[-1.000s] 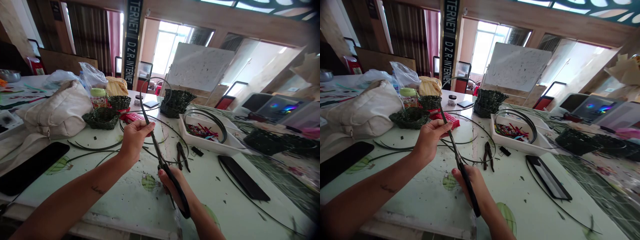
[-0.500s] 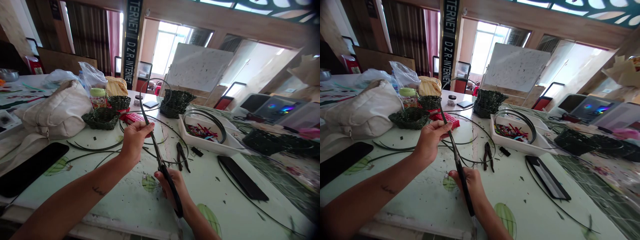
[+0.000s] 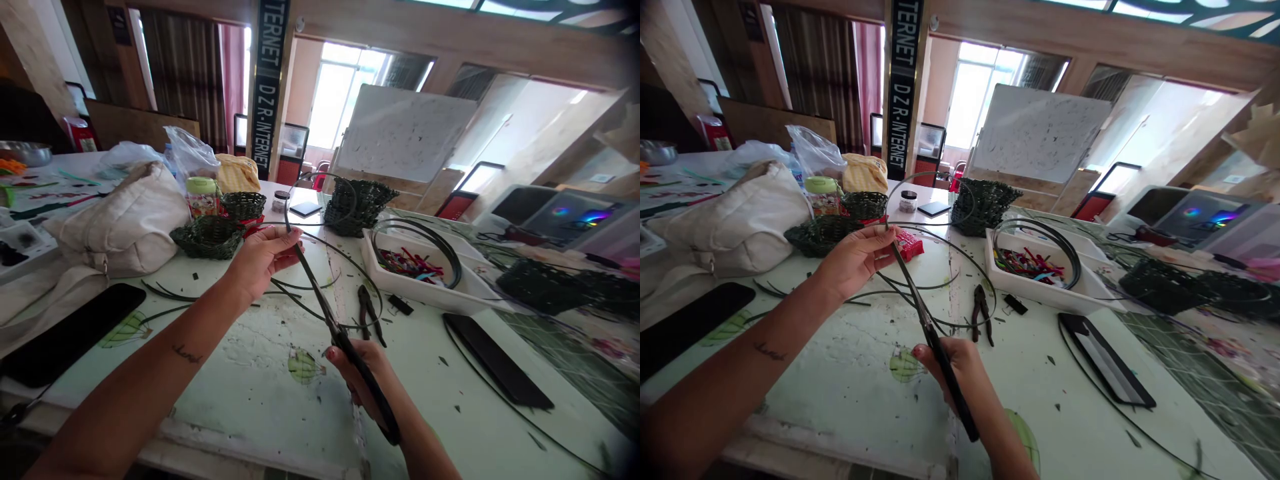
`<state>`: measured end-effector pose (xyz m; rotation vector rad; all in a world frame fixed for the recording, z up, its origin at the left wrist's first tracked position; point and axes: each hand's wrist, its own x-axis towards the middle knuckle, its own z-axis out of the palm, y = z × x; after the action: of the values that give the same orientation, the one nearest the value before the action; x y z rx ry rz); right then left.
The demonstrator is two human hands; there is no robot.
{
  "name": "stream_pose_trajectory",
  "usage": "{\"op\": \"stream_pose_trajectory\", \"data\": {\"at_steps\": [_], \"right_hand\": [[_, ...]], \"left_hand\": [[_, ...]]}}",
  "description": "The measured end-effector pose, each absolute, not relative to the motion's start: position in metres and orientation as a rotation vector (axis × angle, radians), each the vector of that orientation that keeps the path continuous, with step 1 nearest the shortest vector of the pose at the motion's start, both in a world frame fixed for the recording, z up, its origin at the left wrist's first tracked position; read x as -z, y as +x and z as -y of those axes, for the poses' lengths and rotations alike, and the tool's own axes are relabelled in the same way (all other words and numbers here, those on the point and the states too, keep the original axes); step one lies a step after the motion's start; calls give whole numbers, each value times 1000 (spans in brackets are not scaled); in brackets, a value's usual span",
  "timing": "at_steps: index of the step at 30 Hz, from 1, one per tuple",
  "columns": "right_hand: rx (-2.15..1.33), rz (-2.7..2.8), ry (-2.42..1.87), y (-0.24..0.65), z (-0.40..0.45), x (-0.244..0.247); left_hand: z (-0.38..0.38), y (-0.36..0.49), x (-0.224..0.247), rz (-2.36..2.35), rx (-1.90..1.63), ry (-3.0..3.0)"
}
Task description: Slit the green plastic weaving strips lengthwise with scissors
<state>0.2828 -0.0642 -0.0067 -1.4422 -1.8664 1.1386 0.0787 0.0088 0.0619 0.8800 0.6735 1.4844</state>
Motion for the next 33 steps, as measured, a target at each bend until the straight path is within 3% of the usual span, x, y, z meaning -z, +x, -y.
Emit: {"op": "stream_pose_trajectory", "data": {"at_steps": [13, 33], "right_hand": [[-1063, 2051, -1527, 281, 67, 6], [-907, 2162, -1437, 277, 67, 5]], "left_hand": [[3, 83, -32, -911, -1663, 858], [26, 81, -39, -854, -1651, 883]]}}
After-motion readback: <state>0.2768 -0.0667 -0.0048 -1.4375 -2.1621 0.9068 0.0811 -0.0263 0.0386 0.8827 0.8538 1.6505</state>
